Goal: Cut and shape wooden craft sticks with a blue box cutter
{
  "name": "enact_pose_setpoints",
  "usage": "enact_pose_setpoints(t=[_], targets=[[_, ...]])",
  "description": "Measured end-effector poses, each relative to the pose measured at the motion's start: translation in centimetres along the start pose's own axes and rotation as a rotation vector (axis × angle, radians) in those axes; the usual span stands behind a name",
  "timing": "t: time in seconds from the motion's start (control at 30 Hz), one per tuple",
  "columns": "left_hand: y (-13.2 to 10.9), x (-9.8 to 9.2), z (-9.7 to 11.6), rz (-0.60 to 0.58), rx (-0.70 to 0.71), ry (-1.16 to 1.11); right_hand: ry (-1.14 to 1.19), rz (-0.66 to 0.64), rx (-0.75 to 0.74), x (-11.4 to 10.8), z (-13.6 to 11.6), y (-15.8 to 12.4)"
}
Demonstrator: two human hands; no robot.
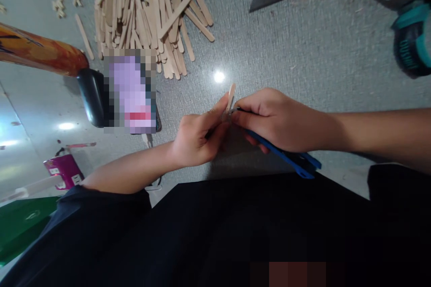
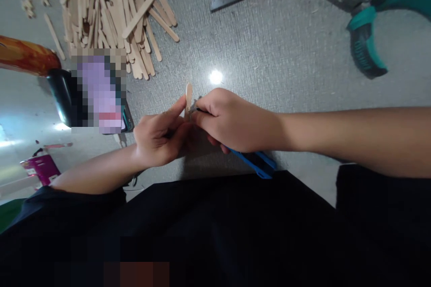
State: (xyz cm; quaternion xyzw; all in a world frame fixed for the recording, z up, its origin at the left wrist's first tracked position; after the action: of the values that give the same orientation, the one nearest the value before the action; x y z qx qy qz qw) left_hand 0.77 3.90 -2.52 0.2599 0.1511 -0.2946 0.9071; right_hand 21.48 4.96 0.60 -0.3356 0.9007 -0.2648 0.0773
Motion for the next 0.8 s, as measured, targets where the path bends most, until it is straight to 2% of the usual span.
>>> enact_pose_setpoints(t=[0.1,0.37,0.8], targets=[[-0.26,0.23,-0.33,0.041,-0.030,-0.114,0.100,-0.044,0.040,-0.19,0.02,0.29],[-0.55,0.63,-0.29,0.094,-0.249,-0.418,0.217,-0.096,0.003,-0.49,-0.15,0.76],[-0.78,0.46,-0.49,0.082,-0.323,-0.394,0.375,-0.169,0.070,-0.56,0.11,0.77]])
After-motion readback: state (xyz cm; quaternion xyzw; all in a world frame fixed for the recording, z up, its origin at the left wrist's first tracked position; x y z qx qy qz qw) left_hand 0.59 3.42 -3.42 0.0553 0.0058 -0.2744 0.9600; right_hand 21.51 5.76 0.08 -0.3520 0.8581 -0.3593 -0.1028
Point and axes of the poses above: each hand's wrist, its own y-axis towards the middle knuckle, its own x-axis out of the palm, z = x × y, the point moved 3 cm from there along y, towards the middle knuckle, and after that the axes turned 3 degrees about x, right-handed, at the moved point
